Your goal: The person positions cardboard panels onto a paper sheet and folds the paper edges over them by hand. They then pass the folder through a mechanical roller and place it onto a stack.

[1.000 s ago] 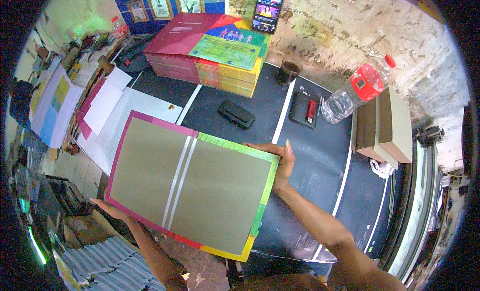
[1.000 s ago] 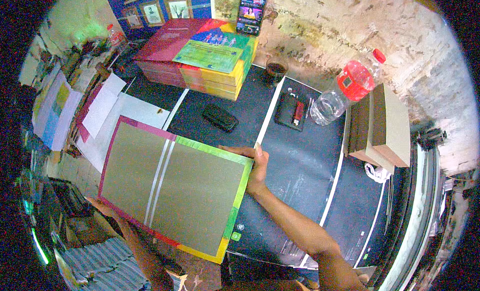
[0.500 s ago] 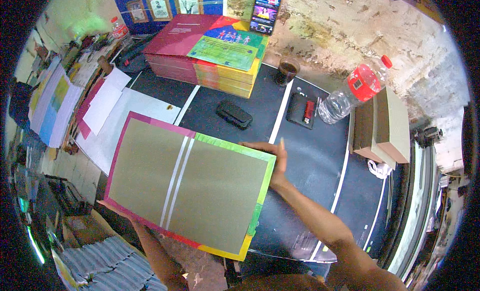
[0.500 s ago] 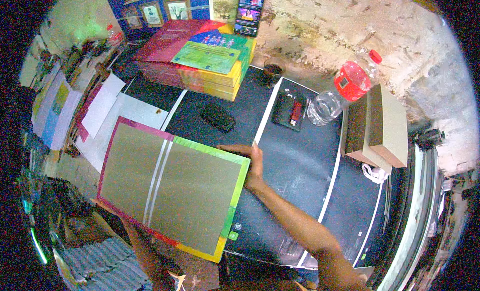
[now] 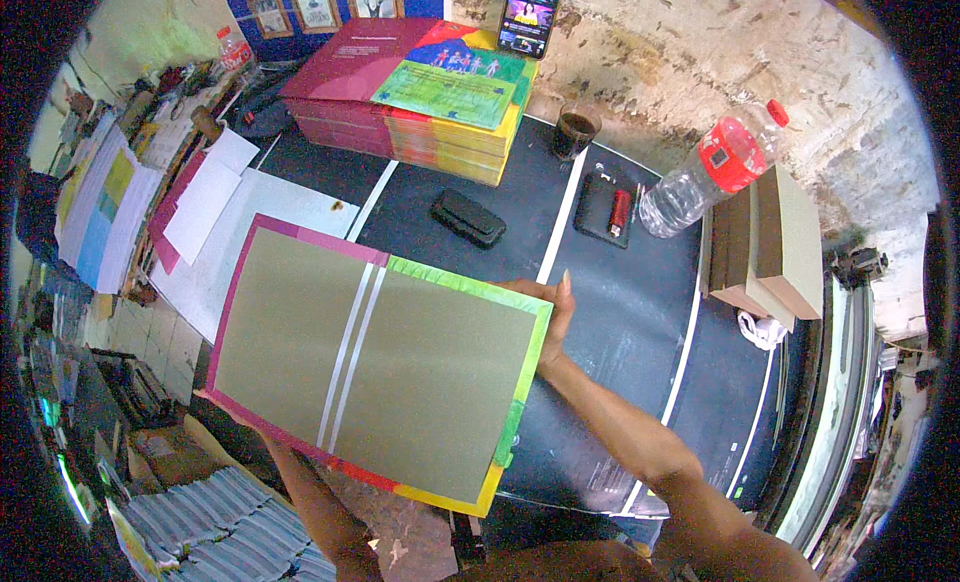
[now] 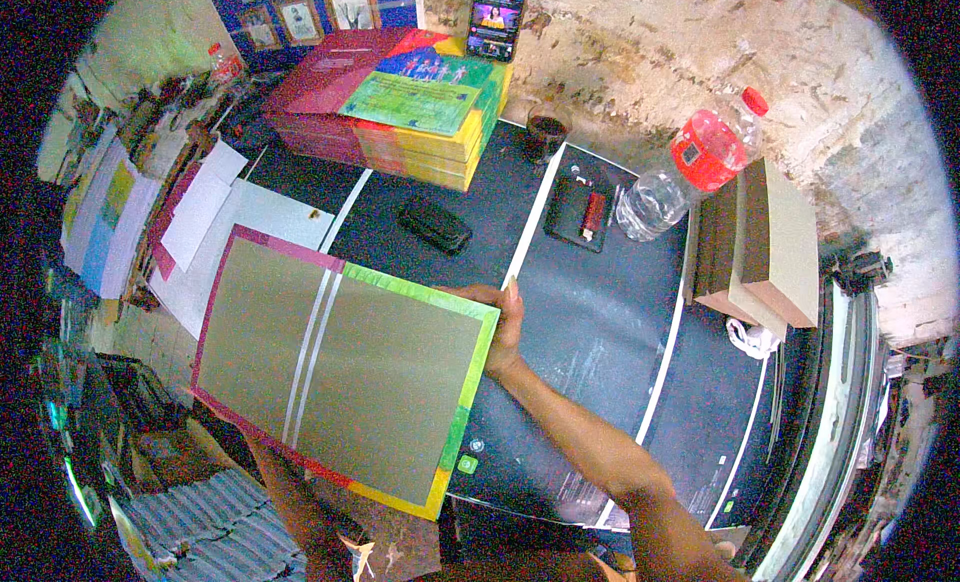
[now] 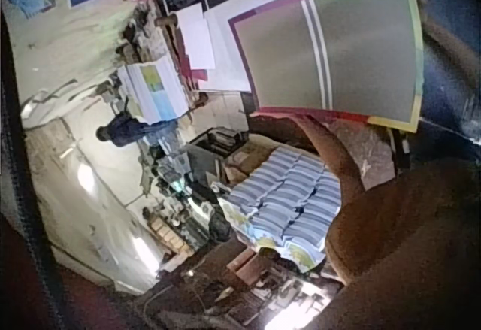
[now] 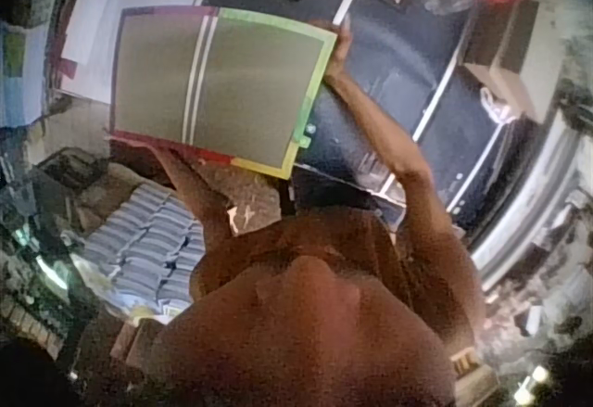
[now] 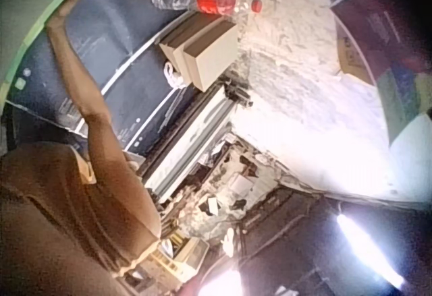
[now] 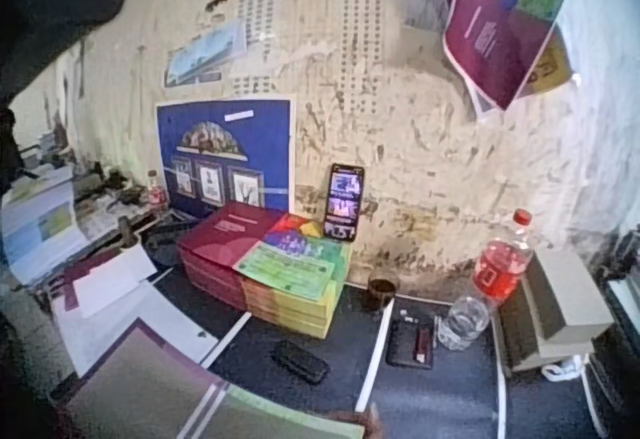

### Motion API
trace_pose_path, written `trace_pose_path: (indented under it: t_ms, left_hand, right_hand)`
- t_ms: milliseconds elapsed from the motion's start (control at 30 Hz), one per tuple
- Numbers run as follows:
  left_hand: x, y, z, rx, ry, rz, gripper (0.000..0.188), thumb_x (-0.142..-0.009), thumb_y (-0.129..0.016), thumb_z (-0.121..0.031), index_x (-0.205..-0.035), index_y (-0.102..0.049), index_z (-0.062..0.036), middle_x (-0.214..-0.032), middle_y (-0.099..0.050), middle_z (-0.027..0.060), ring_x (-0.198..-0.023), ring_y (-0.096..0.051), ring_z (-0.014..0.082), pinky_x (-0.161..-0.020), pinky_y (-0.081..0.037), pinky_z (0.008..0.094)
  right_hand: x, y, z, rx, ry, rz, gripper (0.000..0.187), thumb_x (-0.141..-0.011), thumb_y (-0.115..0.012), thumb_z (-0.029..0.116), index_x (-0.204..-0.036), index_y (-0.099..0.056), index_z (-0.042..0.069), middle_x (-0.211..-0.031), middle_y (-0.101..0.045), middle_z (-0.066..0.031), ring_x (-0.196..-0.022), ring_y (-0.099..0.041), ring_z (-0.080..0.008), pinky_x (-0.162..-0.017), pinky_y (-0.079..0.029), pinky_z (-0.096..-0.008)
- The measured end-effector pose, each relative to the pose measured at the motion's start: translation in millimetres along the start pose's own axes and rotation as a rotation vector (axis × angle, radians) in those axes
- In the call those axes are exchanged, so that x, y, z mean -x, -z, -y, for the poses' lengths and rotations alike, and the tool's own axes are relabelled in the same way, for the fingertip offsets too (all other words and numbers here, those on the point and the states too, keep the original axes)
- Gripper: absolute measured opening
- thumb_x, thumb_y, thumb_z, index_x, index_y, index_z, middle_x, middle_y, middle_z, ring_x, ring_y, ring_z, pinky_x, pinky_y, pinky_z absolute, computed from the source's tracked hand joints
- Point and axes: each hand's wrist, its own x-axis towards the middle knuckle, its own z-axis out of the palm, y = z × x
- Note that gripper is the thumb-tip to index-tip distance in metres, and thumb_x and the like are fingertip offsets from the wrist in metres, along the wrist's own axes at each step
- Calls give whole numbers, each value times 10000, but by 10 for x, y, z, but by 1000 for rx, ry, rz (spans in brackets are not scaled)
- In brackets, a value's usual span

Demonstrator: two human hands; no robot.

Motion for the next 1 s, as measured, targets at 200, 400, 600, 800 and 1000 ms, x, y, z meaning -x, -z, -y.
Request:
trace_pose_path:
  t_ms: [200, 400, 600, 800, 1000]
  left_hand:
    - [-545, 56, -480, -54, 406, 250, 798, -1026, -384, -642, -1283, -617, 76, -1168, -686, 146, -1008, -664, 254, -910, -535, 401]
    - [-821, -224, -774, -174, 648, 476, 793, -1001, -444, -656, -1328, -601, 49, -1236, -672, 127, -1033, -669, 250, -869, -548, 374]
    - [-900, -220, -601, -25, 755, 633, 681, -1032, -480, -551, -1492, -461, -50, -1331, -617, 104, -1080, -658, 241, -887, -542, 368]
    - [-993, -143, -564, -50, 735, 705, 752, -1042, -414, -577, -1556, -364, -30, -1431, -554, 123, -1219, -601, 263, -1006, -490, 395]
    - [-869, -50, -585, 88, 323, 665, 918, -1019, -245, -688, -1491, -409, 82, -1489, -510, 212, -1345, -516, 343, -1171, -339, 435]
  right_hand:
    - [655, -240, -104, 161, 144, -126, 958, -949, -162, 795, -1484, -268, 8, -1518, -302, -166, -1375, -331, -278, -1145, -279, -410]
    - [1277, -822, 153, 147, 168, -142, 873, -1018, -275, 618, -1630, 54, 88, -1706, -5, -110, -1550, -72, -249, -1254, -116, -414]
    - [1384, -839, -27, 12, 214, -99, 867, -1016, -292, 600, -1632, 40, 88, -1704, -25, -113, -1546, -100, -253, -1251, -131, -421]
    - [1473, -766, -243, 36, 167, -128, 982, -951, -200, 750, -1632, 13, 75, -1703, -29, -124, -1546, -109, -263, -1251, -131, -438]
    - [1298, -706, -215, 182, 245, -326, 1005, -943, -152, 798, -1610, -110, 46, -1641, -178, -147, -1495, -223, -276, -1225, -190, -444]
